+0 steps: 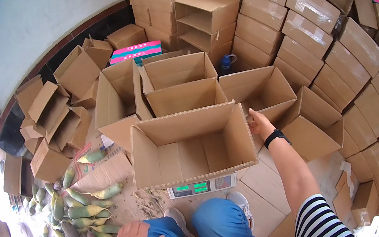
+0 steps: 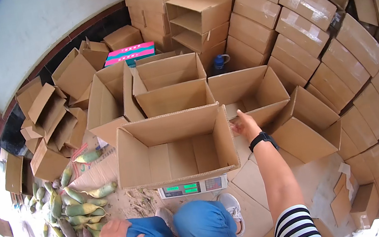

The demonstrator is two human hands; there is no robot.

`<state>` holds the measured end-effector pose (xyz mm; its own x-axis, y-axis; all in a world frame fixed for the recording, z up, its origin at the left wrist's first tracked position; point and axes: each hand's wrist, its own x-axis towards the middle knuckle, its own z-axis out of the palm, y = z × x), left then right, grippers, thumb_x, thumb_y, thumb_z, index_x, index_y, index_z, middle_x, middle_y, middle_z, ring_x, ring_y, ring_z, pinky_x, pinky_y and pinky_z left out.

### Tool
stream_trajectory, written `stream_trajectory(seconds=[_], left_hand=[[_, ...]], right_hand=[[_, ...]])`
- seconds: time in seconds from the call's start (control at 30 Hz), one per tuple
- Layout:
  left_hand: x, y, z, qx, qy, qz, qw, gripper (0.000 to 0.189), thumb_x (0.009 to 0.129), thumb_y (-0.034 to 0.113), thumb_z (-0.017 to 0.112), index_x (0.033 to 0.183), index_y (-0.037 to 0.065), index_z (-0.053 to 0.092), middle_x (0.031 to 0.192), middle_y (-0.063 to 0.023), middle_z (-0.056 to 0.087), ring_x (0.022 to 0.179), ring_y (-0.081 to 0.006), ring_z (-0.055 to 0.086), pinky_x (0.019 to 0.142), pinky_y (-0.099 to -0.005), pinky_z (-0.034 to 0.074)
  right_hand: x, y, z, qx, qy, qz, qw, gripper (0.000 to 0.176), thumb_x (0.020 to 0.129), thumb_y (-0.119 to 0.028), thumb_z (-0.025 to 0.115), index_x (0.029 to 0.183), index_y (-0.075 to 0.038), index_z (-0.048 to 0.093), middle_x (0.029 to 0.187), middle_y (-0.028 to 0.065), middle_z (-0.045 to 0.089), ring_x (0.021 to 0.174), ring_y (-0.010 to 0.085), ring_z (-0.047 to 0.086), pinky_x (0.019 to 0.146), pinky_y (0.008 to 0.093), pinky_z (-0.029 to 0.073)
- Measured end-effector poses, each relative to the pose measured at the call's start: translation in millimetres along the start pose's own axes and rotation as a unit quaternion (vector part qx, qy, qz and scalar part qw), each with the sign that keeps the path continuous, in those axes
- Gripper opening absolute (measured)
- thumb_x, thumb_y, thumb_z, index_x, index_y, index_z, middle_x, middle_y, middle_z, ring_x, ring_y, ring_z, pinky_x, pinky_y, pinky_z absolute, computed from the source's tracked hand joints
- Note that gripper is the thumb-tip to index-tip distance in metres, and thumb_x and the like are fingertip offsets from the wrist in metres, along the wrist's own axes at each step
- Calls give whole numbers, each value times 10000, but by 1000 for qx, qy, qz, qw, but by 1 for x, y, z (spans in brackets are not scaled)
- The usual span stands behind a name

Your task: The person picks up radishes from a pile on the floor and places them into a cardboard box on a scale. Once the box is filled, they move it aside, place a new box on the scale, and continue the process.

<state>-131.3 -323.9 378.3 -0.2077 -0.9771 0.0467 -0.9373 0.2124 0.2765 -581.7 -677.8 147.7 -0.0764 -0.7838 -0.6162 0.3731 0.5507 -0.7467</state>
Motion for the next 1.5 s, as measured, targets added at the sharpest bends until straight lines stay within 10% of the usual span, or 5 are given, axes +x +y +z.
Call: stream_trajectory(seconds=[0.53,0.7,0.77,1.1,1.5], left_hand=[[5,-3,-7,-13,-12,18,1000,380,763,380,718,896,37,625,902,-103,607,892,-283,590,817,-385,468],[-2,-7,-4,-17,-6,16,1000,381,771,390,711,899,43,616,915,-97,602,906,-270,581,827,-378,464],[0,-7,-5,-14,0,36,999,373,767,393,714,871,52,605,892,-93,598,895,-265,580,820,-374,463],[-2,-7,-7,-12,-25,33,999,397,777,404,722,921,45,634,917,-89,629,904,-265,611,839,-384,476],[-4,-21,-18,-29,-34,12,999,397,787,392,715,967,45,647,1006,-79,644,986,-244,612,904,-378,467]], right_hand=[[-21,-36,-15,-170,45,-3,984,489,987,-379,525,1192,64,493,1047,269,629,859,336,692,735,378,604],[-78,-79,22,-758,115,-350,538,351,917,-311,575,816,11,670,833,206,686,816,388,663,739,461,542],[-140,-106,94,-681,19,-418,601,244,919,-235,574,856,-18,667,808,201,669,803,395,643,710,470,523],[-161,-25,398,-730,-256,-562,292,248,888,-306,601,918,-87,713,963,107,625,937,288,602,808,421,514],[-68,49,484,-780,-283,-344,439,312,844,-223,523,982,-10,704,1003,236,672,969,390,643,839,459,514]])
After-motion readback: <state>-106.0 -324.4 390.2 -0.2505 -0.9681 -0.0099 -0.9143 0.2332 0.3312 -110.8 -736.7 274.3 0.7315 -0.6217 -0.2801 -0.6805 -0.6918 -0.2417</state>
